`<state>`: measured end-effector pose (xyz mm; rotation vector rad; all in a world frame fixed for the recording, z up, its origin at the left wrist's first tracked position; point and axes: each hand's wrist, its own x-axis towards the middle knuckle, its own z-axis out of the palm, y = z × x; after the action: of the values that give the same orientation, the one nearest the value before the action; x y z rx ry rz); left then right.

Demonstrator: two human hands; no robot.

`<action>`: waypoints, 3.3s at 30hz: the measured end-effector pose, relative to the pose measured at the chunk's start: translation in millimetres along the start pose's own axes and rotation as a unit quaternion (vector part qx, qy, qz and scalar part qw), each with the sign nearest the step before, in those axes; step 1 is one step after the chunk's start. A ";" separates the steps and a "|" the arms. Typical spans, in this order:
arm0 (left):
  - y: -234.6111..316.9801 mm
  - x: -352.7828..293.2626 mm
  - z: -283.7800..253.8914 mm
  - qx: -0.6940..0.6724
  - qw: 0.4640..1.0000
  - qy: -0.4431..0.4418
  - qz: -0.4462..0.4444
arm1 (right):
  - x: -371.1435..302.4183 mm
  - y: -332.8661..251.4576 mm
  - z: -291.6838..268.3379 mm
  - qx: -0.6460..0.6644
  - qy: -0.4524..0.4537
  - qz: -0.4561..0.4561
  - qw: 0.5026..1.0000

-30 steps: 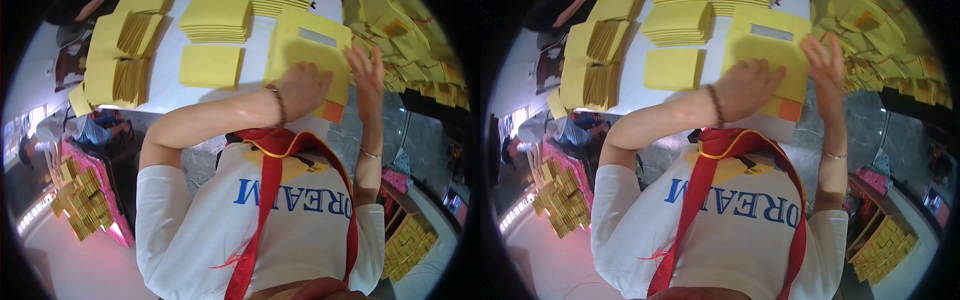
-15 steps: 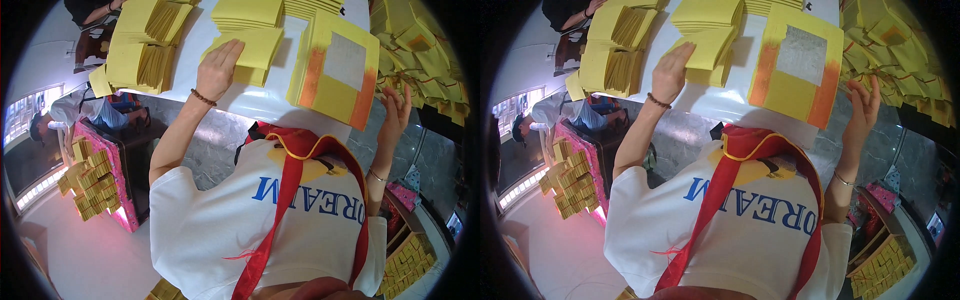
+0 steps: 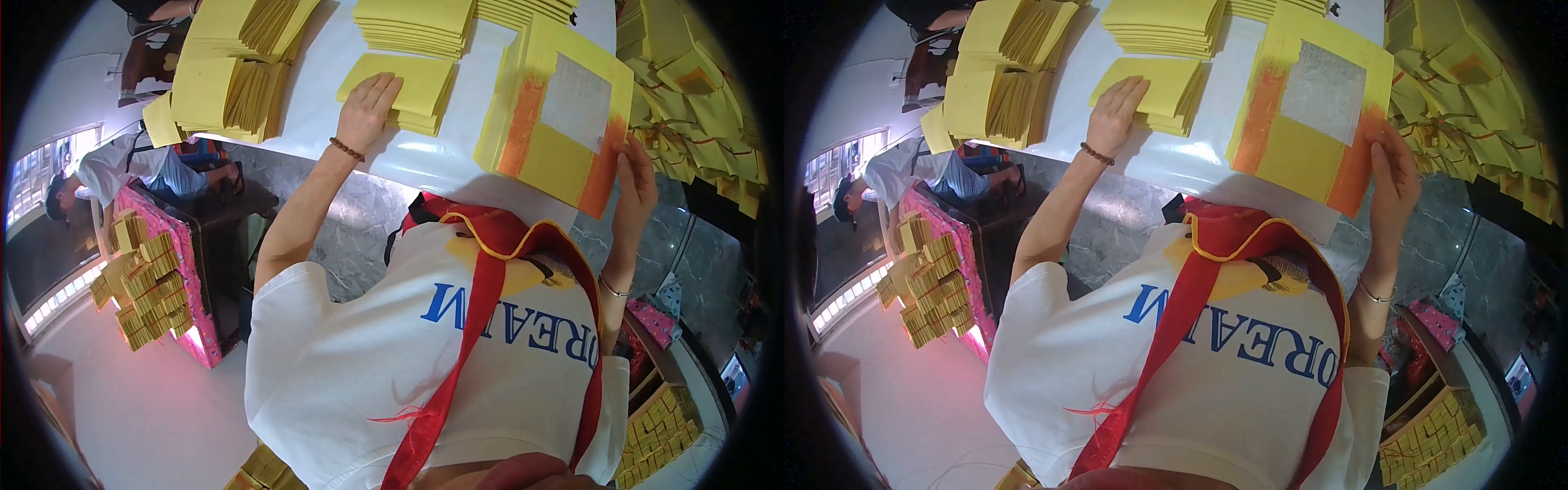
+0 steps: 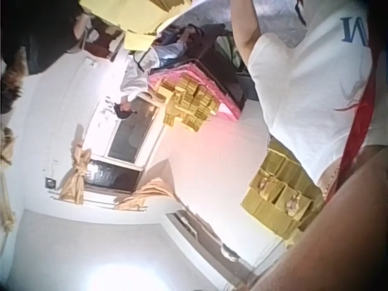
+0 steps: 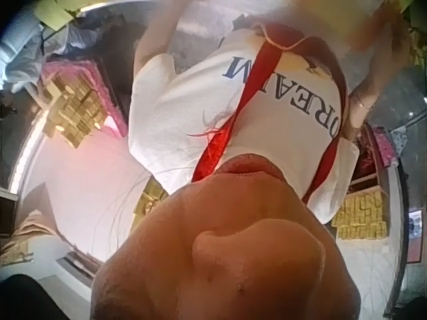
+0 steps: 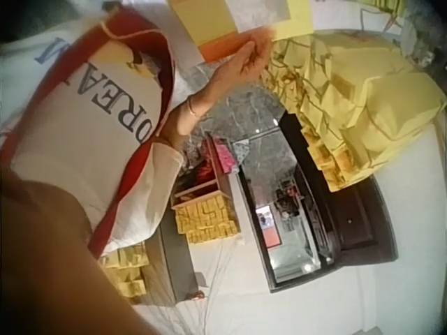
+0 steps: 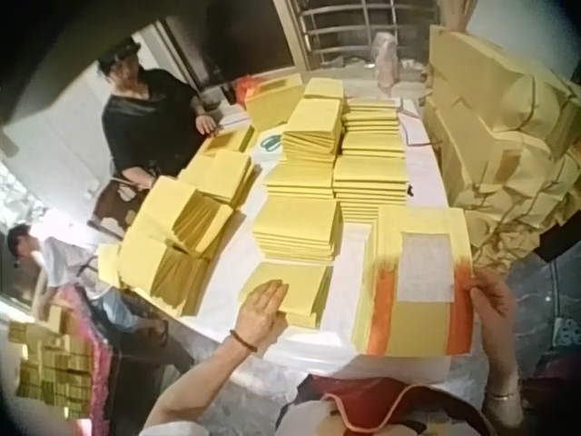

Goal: Folding and stacking yellow paper sheets on a workbench.

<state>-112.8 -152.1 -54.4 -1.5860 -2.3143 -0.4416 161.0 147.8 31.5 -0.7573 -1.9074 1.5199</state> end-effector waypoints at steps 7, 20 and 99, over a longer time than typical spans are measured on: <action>14.6 -18.0 15.7 -0.011 0.996 -0.089 -0.025 | 2.0 -0.7 -1.5 0.009 -0.010 -0.013 1.000; 12.5 15.2 -37.6 0.024 0.965 -0.260 -0.026 | 8.9 2.4 2.5 -0.271 -0.040 -0.221 0.936; 124.8 111.4 -80.7 -0.347 0.925 -0.129 0.080 | -23.2 -20.2 -16.4 -0.231 -0.164 -0.158 0.946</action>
<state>-28.7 -48.7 74.9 -2.2447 -2.3153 -1.1753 187.2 137.6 52.2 -0.3634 -2.5420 1.0568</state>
